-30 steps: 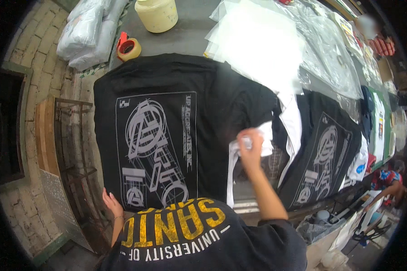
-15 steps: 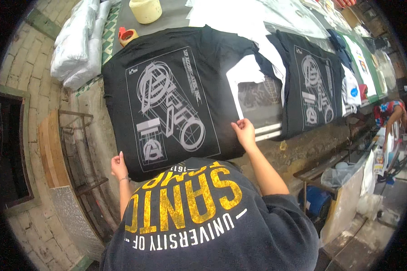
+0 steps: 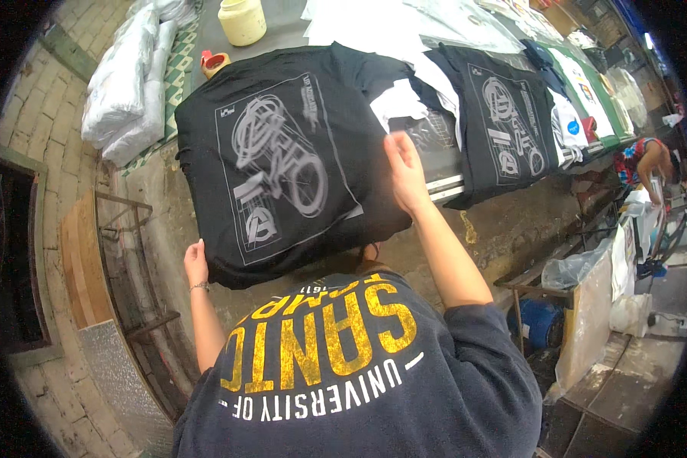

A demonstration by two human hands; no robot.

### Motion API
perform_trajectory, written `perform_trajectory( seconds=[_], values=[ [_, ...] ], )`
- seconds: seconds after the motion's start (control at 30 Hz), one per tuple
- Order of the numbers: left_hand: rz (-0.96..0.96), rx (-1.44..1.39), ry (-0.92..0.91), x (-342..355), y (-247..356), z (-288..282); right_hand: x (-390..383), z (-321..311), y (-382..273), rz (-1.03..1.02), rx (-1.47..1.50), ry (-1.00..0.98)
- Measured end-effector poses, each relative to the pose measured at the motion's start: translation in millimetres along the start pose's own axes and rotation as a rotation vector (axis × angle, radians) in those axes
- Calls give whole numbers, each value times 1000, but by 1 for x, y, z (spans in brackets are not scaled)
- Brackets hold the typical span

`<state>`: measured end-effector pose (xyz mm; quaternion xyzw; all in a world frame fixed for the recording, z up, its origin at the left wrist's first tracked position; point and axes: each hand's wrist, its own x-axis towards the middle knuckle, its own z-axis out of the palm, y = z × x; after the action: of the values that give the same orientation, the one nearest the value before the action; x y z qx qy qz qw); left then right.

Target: Sorting, checking, and stacking printed t-shirts with plastic separator sheets on a long work table.

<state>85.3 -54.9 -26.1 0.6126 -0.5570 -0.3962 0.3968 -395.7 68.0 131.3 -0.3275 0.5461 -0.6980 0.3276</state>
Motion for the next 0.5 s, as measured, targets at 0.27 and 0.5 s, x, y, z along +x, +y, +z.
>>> perform_trajectory(
  seconds=[0.27,0.5],
  values=[
    [-172,-563,-60,-9,67,51,2,15,-144,-137,402,-195],
    [-333,-1652,-1079,-46,114,217,-10,-116,-239,-475,526,9]
  ],
)
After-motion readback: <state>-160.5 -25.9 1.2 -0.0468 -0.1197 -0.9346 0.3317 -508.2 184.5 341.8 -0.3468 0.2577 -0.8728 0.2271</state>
